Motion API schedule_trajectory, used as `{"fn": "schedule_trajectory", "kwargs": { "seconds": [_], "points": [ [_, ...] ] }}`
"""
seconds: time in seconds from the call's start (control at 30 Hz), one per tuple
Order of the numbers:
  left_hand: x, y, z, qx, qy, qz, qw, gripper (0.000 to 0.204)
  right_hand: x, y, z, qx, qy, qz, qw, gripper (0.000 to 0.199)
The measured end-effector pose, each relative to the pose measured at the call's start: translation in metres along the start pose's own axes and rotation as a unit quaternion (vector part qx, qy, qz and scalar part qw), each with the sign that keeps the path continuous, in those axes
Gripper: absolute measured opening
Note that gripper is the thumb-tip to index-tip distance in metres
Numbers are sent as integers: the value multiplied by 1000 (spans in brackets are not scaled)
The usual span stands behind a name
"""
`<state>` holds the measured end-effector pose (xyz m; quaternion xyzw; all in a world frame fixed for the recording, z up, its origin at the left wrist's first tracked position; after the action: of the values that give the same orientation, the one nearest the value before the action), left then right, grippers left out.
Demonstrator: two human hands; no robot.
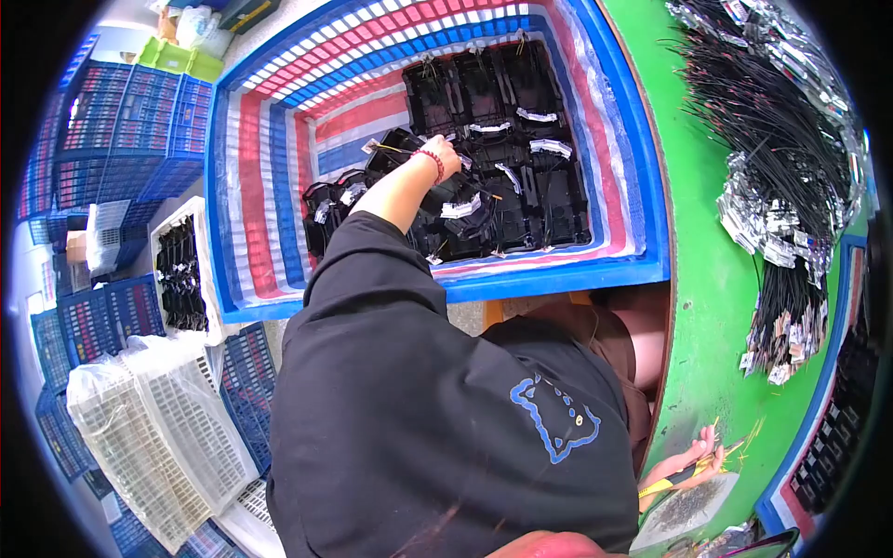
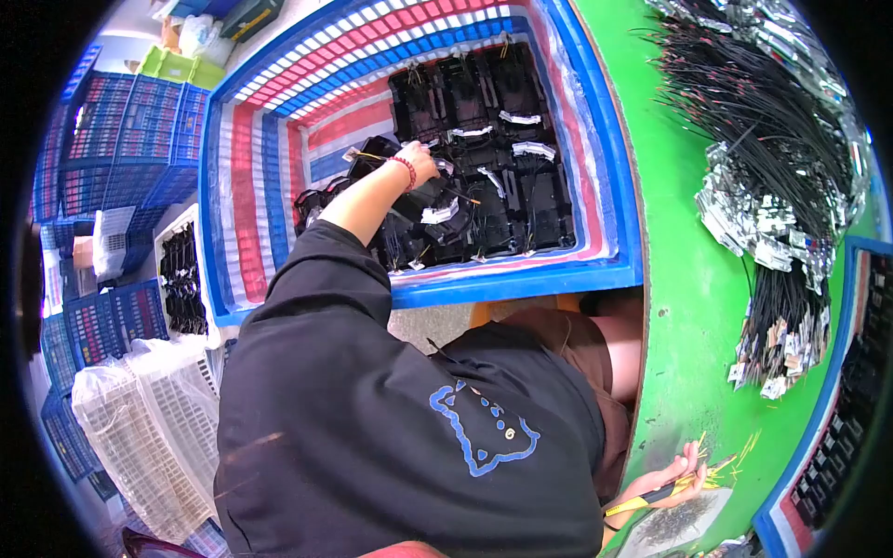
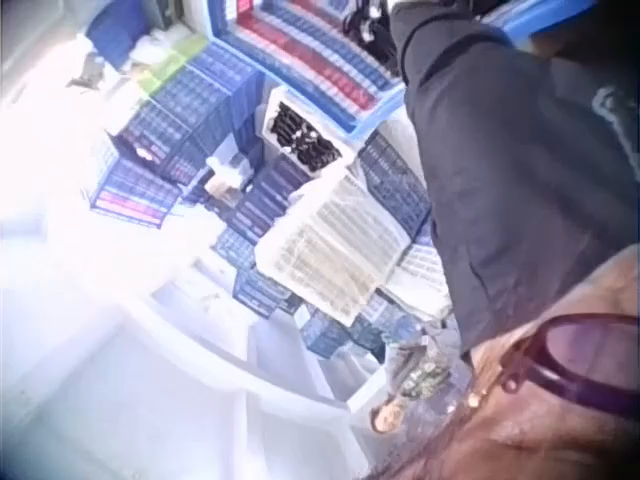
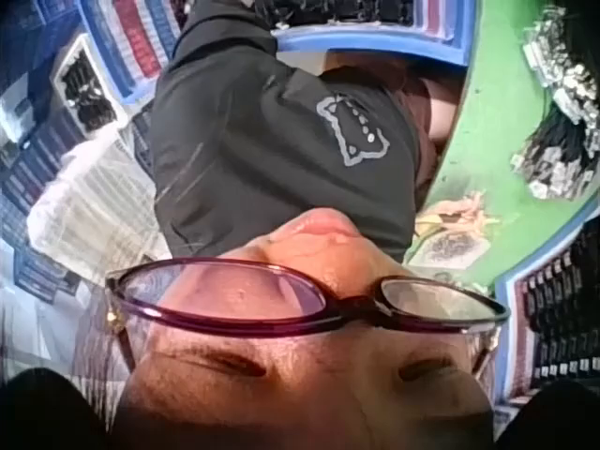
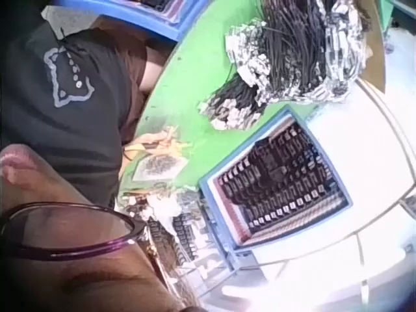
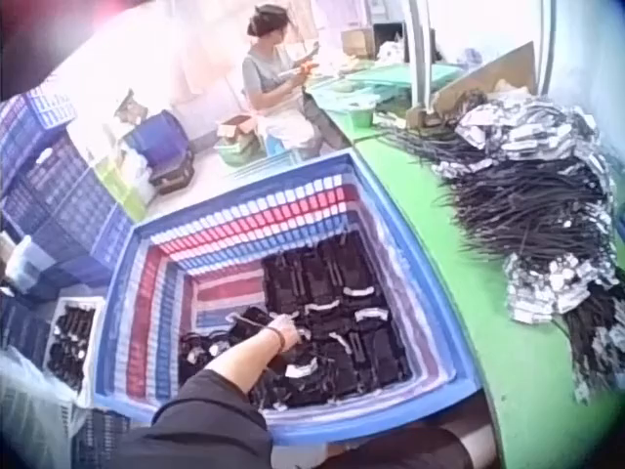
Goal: The person solders wires to circuit boards using a soldering iron, stacks toy car shells onto an overhead shelf, and solders components into a toy car shell.
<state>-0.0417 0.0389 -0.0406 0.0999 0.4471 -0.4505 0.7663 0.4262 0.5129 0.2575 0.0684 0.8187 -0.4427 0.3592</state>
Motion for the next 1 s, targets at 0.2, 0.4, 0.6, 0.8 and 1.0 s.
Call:
{"fn": "schedule_trajectory", "kwargs": {
  "seconds": [0.2, 0.4, 0.6, 0.8, 1.0],
  "points": [
    [-37, -27, 81, -243, 298, 207, 900, 64, 29, -9, -4, -99, 6, 44, 994, 28],
    [118, 15, 122, -467, 183, 698, 512, 67, 32, -16, -4, -126, -7, 52, 991, 26],
    [137, 24, 107, -535, 106, 735, 404, 19, 38, -21, -3, -149, -33, 100, 983, 26],
    [115, -183, 126, -518, 361, 463, 622, 30, 38, -19, -4, -162, -32, 126, 978, 26],
    [157, -245, 100, -624, 345, 465, 525, 32, 53, -40, -2, -160, -65, 204, 964, 26]
  ]
}}
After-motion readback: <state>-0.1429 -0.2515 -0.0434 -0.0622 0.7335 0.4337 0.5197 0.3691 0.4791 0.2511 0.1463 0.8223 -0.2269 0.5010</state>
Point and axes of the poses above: each hand's wrist, its own z-axis away from the middle knuckle, its own x-axis out of the palm, y = z × x, the point moved 7 cm from there along -z, towards the middle knuckle, and after that the axes turned 3 degrees about -z, right-handed, at the moved point
